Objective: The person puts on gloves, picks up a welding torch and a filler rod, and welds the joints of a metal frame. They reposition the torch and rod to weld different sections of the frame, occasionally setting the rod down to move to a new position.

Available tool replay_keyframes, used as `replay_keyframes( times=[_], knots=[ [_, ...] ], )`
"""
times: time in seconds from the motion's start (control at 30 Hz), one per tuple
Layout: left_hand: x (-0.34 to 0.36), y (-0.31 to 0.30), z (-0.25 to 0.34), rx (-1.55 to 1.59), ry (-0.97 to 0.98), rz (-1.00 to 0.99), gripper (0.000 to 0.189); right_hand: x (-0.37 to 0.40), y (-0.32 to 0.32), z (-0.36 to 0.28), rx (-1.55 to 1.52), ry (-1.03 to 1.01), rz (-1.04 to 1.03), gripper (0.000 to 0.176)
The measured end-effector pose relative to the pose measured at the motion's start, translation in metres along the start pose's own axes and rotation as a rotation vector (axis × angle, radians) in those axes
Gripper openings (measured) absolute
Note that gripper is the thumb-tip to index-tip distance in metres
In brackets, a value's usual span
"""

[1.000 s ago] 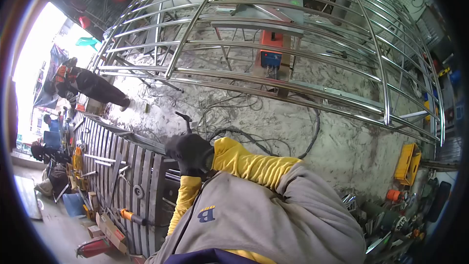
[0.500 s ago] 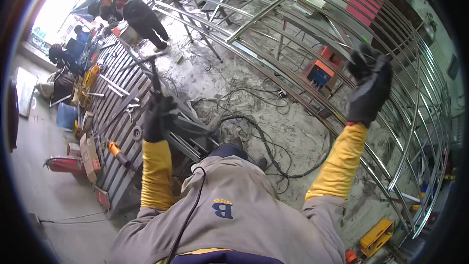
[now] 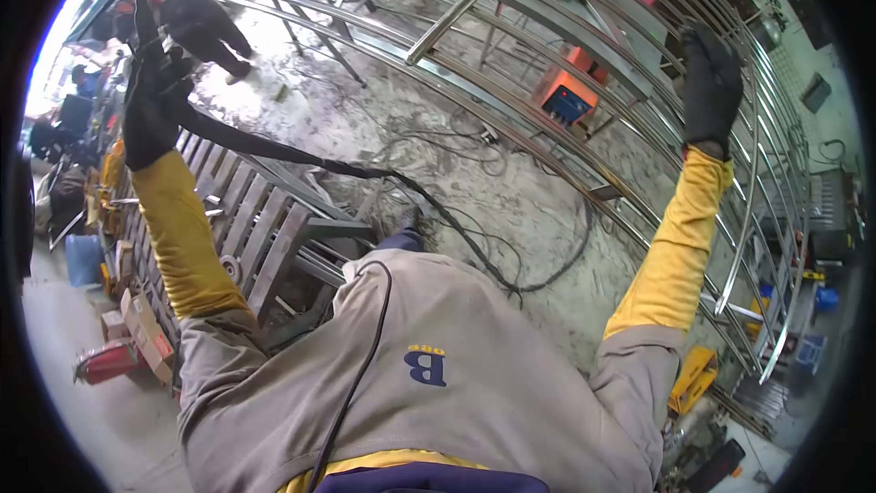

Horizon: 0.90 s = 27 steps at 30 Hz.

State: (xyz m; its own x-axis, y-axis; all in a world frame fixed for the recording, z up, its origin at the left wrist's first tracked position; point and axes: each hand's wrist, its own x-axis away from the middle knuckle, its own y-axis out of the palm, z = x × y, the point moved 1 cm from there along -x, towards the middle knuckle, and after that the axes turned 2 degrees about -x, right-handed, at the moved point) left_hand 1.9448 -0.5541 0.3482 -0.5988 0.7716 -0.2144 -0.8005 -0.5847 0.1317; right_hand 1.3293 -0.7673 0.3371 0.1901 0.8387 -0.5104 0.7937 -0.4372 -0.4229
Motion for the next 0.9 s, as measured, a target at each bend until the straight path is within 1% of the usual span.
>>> replay_keyframes(
  times=[0.03, 0.07, 0.1, 0.13, 0.2, 0.27, 0.3, 0.33, 0.37, 0.4, 0.47, 0.53, 0.57, 0.6, 0.63, 0.67, 0.7, 0.77, 0.83, 0.9],
  knots=[
    [-0.025, -0.016, -0.017, 0.008, 0.003, -0.099, 0.037, 0.002, 0.018, -0.009, 0.058, -0.234, -0.018, 0.021],
    [-0.041, -0.025, -0.030, 0.036, 0.009, -0.238, 0.039, 0.003, 0.038, -0.019, 0.116, -0.468, -0.046, 0.018],
    [-0.053, -0.027, -0.040, 0.067, 0.015, -0.378, 0.040, 0.002, 0.059, -0.028, 0.192, -0.610, -0.085, 0.017],
    [-0.064, -0.028, -0.051, 0.091, -0.010, -0.387, 0.040, 0.004, 0.080, -0.038, 0.267, -0.752, -0.127, 0.017],
    [-0.076, -0.019, -0.067, -0.085, -0.154, -0.348, 0.043, 0.032, 0.134, -0.078, 0.389, -0.773, -0.190, 0.017],
    [-0.089, -0.020, -0.092, -0.090, -0.212, -0.383, 0.043, 0.053, 0.187, -0.095, 0.355, -0.899, -0.327, 0.013],
    [-0.095, -0.019, -0.104, -0.114, -0.238, -0.401, 0.044, 0.075, 0.207, -0.114, 0.345, -0.867, -0.347, 0.011],
    [-0.099, -0.014, -0.115, -0.107, -0.230, -0.383, 0.039, 0.097, 0.227, -0.132, 0.333, -0.835, -0.369, 0.009],
    [-0.105, -0.016, -0.125, -0.061, -0.257, -0.427, 0.043, 0.114, 0.249, -0.132, 0.320, -0.917, -0.432, 0.005],
    [-0.110, -0.016, -0.135, -0.043, -0.279, -0.448, 0.044, 0.138, 0.261, -0.147, 0.373, -0.801, -0.543, 0.012],
    [-0.117, -0.013, -0.149, -0.013, -0.320, -0.483, 0.045, 0.181, 0.290, -0.155, 0.322, -0.768, -0.579, 0.016],
    [-0.119, -0.012, -0.155, -0.153, -0.367, -0.513, 0.045, 0.210, 0.304, -0.168, 0.323, -0.723, -0.703, 0.020],
    [-0.123, -0.013, -0.161, -0.138, -0.382, -0.525, 0.045, 0.219, 0.309, -0.174, 0.329, -0.694, -0.764, 0.022],
    [-0.126, -0.014, -0.167, -0.163, -0.400, -0.567, 0.046, 0.222, 0.313, -0.173, 0.349, -0.683, -0.773, 0.022],
    [-0.130, -0.014, -0.173, -0.186, -0.417, -0.609, 0.046, 0.225, 0.317, -0.172, 0.336, -0.637, -0.815, 0.026],
    [-0.132, -0.013, -0.179, -0.175, -0.411, -0.642, 0.051, 0.226, 0.319, -0.172, 0.322, -0.591, -0.855, 0.030],
    [-0.133, -0.010, -0.182, -0.157, -0.420, -0.651, 0.051, 0.226, 0.320, -0.173, 0.342, -0.584, -0.862, 0.030],
    [-0.132, -0.005, -0.184, -0.160, -0.374, -0.660, 0.056, 0.225, 0.317, -0.177, 0.300, -0.524, -0.747, 0.035],
    [-0.136, 0.000, -0.186, -0.149, -0.405, -0.692, 0.056, 0.224, 0.319, -0.180, 0.340, -0.497, -0.739, 0.036],
    [-0.139, 0.007, -0.183, -0.125, -0.351, -0.745, 0.056, 0.222, 0.325, -0.182, 0.375, -0.471, -0.728, 0.037]
  ],
)
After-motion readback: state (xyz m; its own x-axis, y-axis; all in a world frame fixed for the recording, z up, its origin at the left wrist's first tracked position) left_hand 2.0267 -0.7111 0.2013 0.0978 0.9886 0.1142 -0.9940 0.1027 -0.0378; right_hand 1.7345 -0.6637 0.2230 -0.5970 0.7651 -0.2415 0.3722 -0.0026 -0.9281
